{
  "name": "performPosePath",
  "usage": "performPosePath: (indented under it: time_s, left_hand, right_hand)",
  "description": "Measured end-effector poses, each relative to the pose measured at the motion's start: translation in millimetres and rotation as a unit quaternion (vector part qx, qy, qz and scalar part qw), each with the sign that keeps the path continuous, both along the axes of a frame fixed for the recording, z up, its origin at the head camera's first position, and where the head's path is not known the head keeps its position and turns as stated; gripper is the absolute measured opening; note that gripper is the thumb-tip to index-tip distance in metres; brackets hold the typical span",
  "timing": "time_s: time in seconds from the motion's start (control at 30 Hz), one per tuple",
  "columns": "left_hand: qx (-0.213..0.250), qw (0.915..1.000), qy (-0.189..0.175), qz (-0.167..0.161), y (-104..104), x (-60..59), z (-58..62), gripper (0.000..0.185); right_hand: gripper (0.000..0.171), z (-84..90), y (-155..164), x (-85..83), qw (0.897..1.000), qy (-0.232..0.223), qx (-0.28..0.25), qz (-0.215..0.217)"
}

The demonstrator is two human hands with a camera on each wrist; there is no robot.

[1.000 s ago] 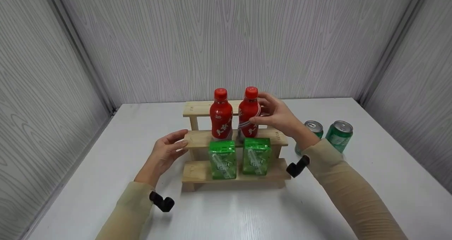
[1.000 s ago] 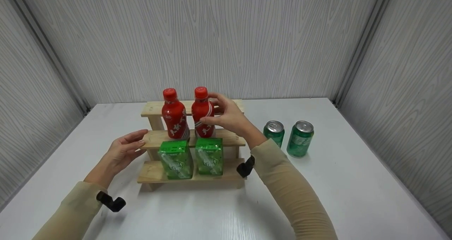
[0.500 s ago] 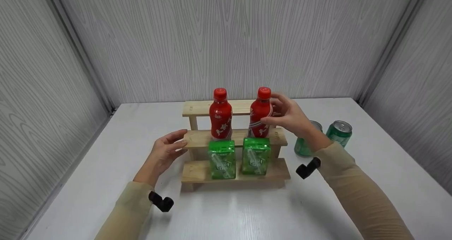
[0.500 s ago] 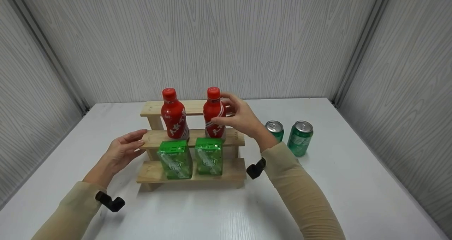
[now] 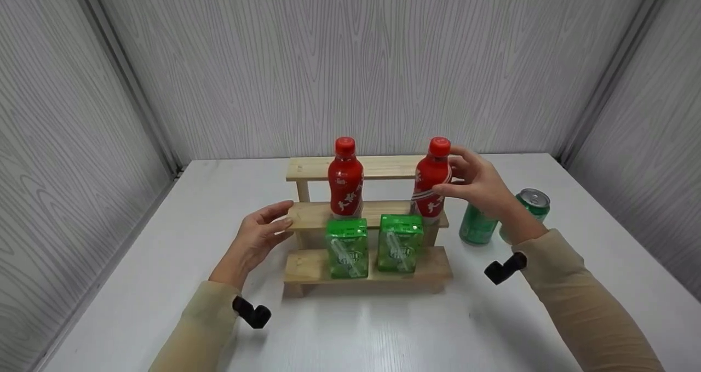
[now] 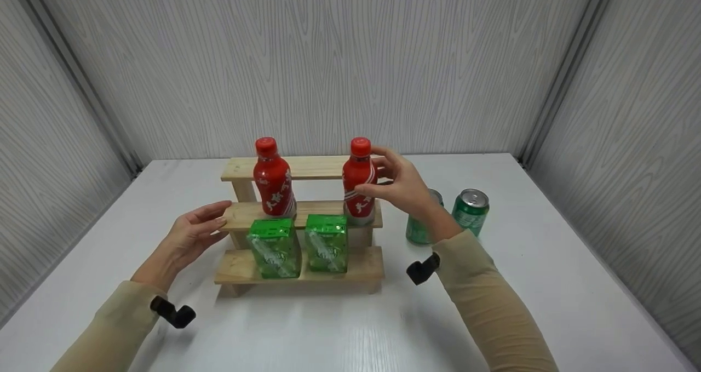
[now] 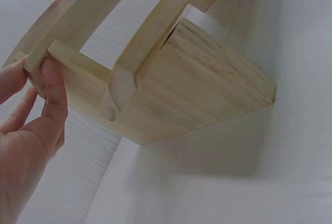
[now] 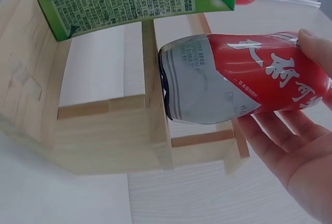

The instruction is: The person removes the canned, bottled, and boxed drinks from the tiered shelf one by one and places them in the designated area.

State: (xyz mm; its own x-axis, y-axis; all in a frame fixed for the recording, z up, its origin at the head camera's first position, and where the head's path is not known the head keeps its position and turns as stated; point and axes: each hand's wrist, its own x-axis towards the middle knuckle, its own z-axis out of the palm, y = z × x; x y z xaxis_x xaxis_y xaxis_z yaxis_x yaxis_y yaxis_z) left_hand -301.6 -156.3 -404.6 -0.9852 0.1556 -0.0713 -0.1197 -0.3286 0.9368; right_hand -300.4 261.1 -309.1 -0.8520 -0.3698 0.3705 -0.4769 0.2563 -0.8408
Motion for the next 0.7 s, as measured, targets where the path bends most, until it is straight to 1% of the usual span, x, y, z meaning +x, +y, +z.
performPosePath:
  time_s: [0.17, 0.37, 0.43, 0.63, 0.7]
  left_hand:
    - [-0.008, 1.0, -0.001, -0.001, 0, -0.2, 0.4, 0.055]
    - [-0.006, 1.0, 0.003, -0.003, 0, -0.8, -0.9, 0.056]
    - [-0.006, 1.0, 0.006, -0.004, 0, -1.5, -1.6, 0.056]
    - [-0.008, 0.9999, 0.006, -0.003, -2, -2.3, -1.5, 0.056]
    - [-0.009, 0.9999, 0.007, -0.004, -3, -2.2, -1.5, 0.056]
  right_hand:
    - [0.065, 1.1, 12, 3.9, 1.0, 0.01, 0.009, -0.018]
    - [0.063, 1.6, 26, 10.9, 0.999, 0.031, 0.013, -0.025]
    - [0.063, 2.0, 31, 13.7, 0.999, 0.029, 0.01, -0.028]
    - [0.064, 2.8, 46, 23.5, 0.998, 0.019, 0.019, -0.06]
    - [0.063, 2.0, 52, 26.3, 0.998, 0.02, 0.021, -0.063]
